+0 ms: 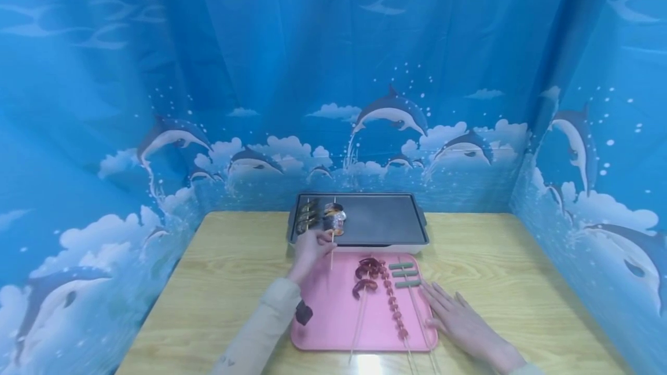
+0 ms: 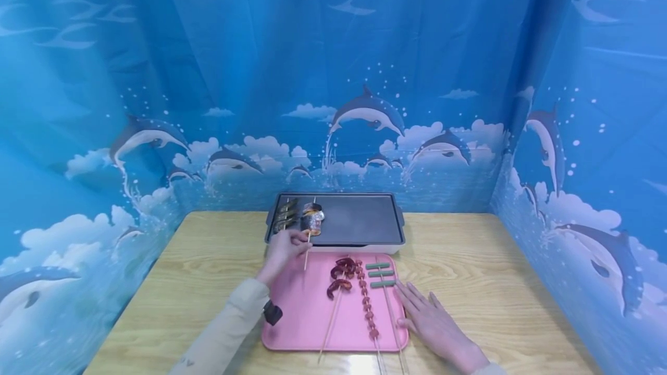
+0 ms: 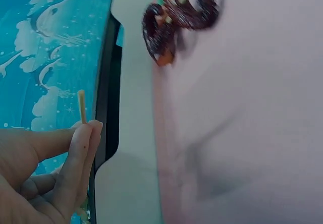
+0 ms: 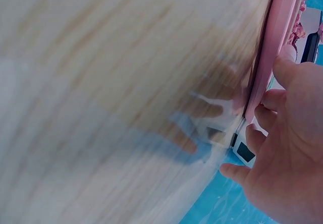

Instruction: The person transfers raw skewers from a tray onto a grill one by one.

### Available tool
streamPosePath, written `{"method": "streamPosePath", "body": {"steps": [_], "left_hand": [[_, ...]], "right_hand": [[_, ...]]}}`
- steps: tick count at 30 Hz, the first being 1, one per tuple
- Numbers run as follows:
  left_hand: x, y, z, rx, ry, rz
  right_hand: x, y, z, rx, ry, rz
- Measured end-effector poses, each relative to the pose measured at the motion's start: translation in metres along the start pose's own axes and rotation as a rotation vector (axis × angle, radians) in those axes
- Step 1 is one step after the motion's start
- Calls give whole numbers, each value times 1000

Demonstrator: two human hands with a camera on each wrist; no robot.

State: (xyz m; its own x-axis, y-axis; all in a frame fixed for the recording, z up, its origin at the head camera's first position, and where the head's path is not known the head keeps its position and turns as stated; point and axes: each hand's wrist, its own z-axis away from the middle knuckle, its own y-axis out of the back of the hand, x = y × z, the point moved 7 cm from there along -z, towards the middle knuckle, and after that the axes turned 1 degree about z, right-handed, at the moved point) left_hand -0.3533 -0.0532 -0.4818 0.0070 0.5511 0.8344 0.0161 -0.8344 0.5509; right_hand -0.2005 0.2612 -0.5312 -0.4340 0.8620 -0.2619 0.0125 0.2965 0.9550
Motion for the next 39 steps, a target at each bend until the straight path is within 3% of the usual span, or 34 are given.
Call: {"method": "streamPosePath", "body": {"steps": [4,9,13,17,21,23,29,35,39], "left_hand": [[3,3,2,26,-43,-51],[7,7,4,28,-46,-34],[17,12,10,25,-118,-34],[29,11,25,-15,-192,46],[35,4,46,-82,-209,150],[36,0,56,-107,-207,157],[26,-20,86,-203,-188,134],[4,-41,114,-290,-134,74],[-10,-54,125,-322,-121,22]], "right_hand": [[0,1,0,7,-2,-1],[-1,1,0,4,-1,0],[-2,3,0,-3,-5,-14],[-2,3,0,-8,-8,-21],[-2,3,0,-12,-11,-22],[-2,2,0,-14,-14,-25],[-2,2,0,-22,-18,-32],[-2,2,0,-22,-20,-35],[-2,1,0,-27,-19,-30]]}}
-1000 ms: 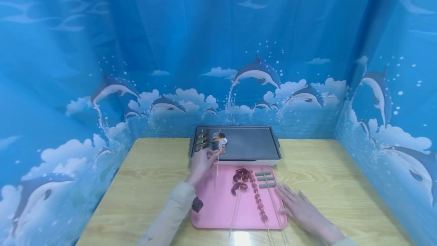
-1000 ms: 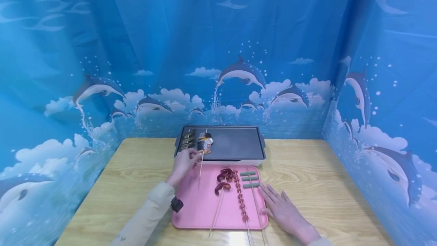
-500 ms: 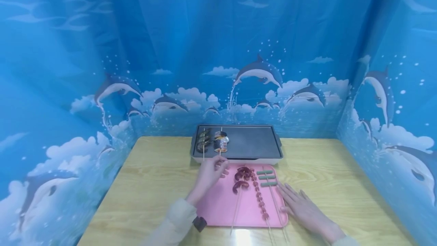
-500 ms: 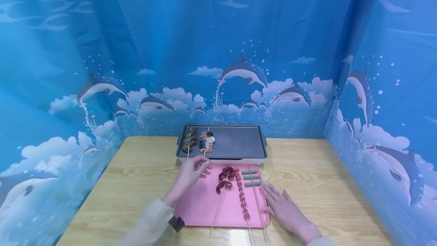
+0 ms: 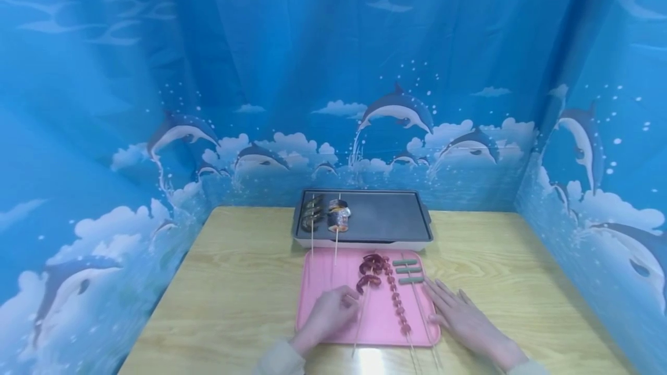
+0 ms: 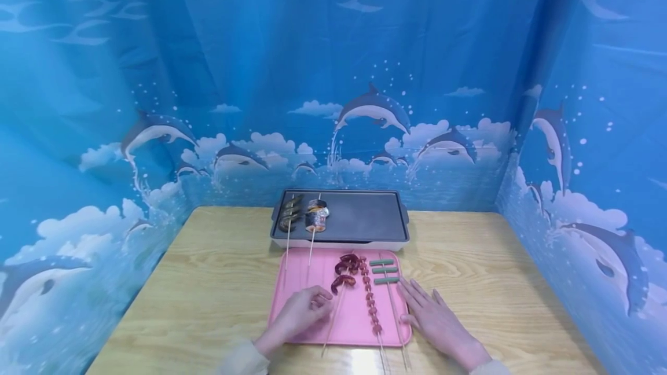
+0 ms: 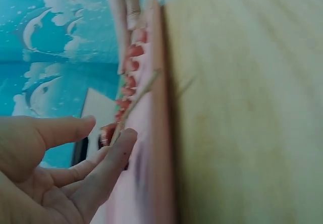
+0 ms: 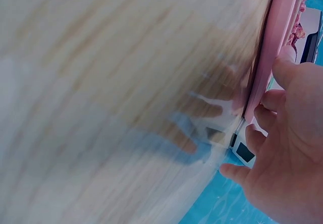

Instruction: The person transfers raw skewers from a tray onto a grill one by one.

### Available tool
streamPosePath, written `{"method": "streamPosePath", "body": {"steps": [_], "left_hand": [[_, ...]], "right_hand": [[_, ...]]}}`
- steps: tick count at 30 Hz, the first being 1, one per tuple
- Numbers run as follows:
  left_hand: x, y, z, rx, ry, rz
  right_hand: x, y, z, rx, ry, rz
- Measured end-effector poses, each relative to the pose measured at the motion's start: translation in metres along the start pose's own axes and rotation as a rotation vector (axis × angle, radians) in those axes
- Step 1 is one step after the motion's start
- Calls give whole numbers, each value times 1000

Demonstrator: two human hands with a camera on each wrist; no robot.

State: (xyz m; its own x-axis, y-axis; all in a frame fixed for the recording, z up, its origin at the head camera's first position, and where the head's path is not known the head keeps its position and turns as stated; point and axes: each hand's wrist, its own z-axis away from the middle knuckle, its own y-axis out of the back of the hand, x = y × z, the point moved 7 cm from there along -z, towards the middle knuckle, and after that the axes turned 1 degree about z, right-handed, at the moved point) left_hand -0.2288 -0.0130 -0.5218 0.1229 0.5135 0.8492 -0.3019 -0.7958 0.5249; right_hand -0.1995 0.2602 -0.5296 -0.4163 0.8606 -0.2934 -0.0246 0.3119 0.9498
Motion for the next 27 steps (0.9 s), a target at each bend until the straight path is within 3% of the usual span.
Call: {"method": "streamPosePath", "body": {"steps": [3,11,21,27], "left_hand": [[-8,-9,1,-29,21,10],[-17,-24,1,-100,107,227],[-13,-22,5,-95,96,303],[-8,-17,14,-98,131,375]], "right_hand": [[1,-1,0,-1,-1,6],[0,-1,-1,-3,-5,-7],[-2,-1,0,-10,-5,-6],[0,0,0,5,1,4]]}}
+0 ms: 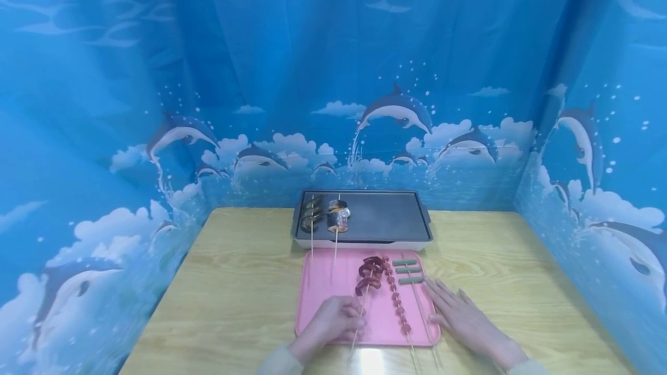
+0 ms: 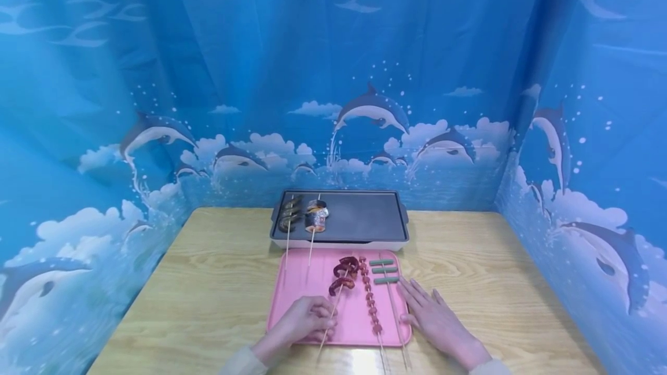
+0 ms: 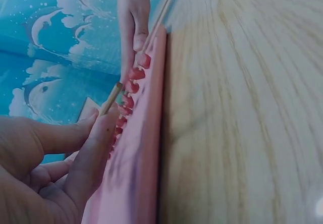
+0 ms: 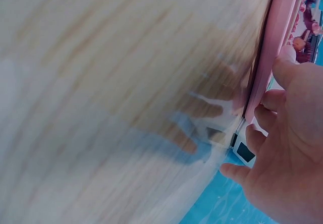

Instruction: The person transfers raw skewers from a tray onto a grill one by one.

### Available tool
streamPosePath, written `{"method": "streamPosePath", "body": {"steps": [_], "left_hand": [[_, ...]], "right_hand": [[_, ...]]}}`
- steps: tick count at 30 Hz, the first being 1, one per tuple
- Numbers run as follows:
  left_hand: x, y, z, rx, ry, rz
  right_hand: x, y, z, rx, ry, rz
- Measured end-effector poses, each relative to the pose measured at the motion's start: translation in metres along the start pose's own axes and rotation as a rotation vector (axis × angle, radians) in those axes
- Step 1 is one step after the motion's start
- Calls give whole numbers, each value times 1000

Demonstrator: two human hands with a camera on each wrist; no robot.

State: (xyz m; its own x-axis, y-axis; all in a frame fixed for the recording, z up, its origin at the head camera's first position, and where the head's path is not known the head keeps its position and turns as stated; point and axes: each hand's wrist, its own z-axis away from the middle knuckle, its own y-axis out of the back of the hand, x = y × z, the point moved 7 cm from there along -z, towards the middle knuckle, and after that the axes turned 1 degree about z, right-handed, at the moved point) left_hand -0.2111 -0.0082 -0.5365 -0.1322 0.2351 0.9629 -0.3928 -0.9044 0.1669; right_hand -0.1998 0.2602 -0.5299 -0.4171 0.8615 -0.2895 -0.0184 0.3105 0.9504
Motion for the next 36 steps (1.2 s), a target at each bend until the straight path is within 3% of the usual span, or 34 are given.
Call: {"method": "streamPosePath", "body": {"steps": [8,16,18,23,36], "left_hand": [[15,3,8,8,-17,58],[45,10,6,-5,-150,-74],[51,12,3,-6,-165,-69],[64,17,-8,-6,-151,-10],[102,31,-54,83,-167,-6]], "right_hand": [[2,-1,-1,-8,7,17],[-1,1,0,1,13,15],[-2,2,0,2,13,10],[-2,1,0,-10,5,5],[0,-1,0,-28,-6,2]]}}
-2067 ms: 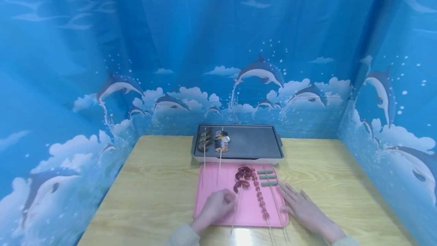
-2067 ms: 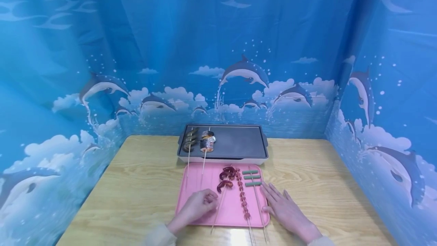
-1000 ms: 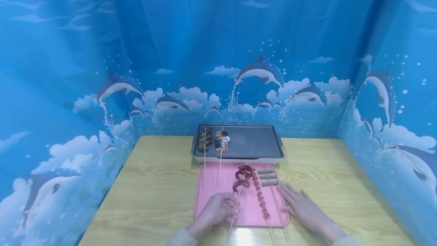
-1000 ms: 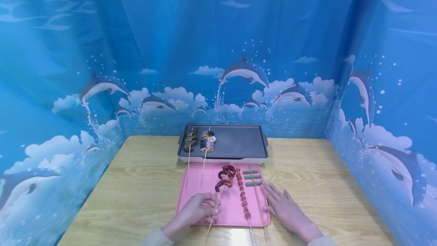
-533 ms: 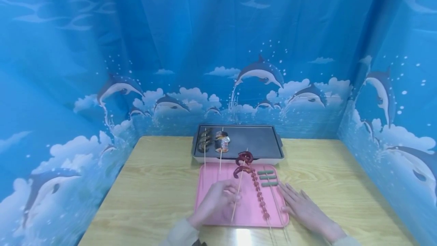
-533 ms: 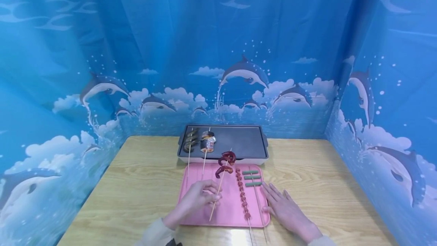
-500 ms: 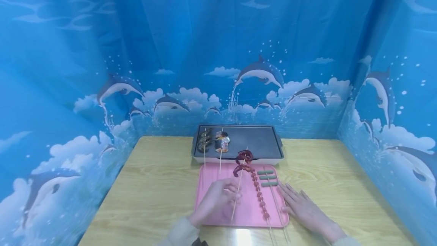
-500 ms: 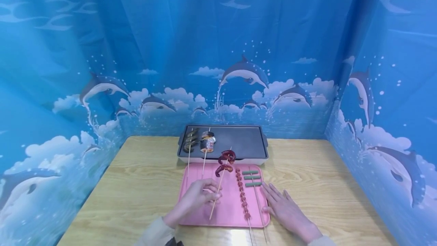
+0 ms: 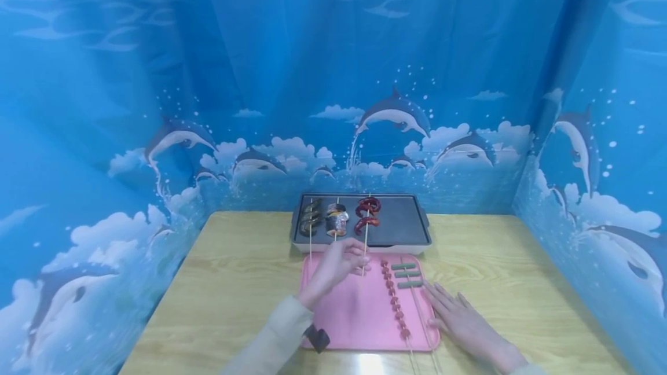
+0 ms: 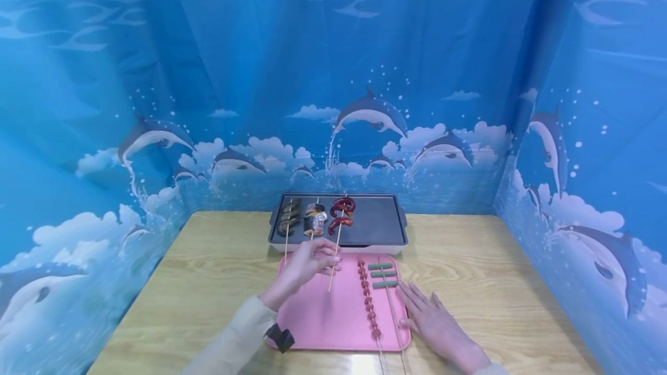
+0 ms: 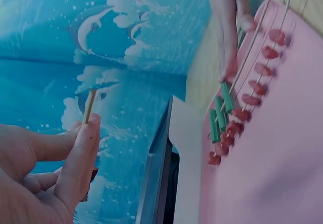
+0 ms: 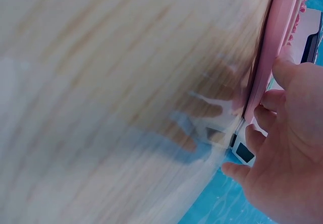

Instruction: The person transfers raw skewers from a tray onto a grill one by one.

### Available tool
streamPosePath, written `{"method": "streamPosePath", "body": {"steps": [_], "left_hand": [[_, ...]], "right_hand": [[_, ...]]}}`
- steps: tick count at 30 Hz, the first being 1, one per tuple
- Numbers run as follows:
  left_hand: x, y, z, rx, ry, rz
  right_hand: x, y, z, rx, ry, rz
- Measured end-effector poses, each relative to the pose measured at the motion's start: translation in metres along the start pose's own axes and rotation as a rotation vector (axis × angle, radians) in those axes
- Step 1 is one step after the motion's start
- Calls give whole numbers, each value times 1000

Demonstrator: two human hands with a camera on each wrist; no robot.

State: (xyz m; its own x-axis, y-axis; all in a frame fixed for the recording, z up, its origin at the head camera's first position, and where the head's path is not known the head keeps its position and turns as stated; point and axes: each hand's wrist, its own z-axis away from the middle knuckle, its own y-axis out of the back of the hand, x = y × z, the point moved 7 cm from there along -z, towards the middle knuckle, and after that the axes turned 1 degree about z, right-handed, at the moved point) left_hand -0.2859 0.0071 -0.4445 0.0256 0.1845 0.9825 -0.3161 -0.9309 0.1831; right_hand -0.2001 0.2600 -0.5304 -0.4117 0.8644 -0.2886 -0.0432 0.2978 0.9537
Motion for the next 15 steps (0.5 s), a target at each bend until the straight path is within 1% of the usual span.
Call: {"method": "streamPosePath", "body": {"steps": [5,9,12,15], "left_hand": [[-1,1,-22,27,-14,7],[-8,2,-35,65,-28,-44],[-15,4,-43,90,-12,-78],[-22,4,-49,95,5,-87]], "right_hand": [[0,1,0,18,11,12],[0,2,0,40,22,21],[-2,2,1,55,33,32],[-4,3,1,74,49,49]]}}
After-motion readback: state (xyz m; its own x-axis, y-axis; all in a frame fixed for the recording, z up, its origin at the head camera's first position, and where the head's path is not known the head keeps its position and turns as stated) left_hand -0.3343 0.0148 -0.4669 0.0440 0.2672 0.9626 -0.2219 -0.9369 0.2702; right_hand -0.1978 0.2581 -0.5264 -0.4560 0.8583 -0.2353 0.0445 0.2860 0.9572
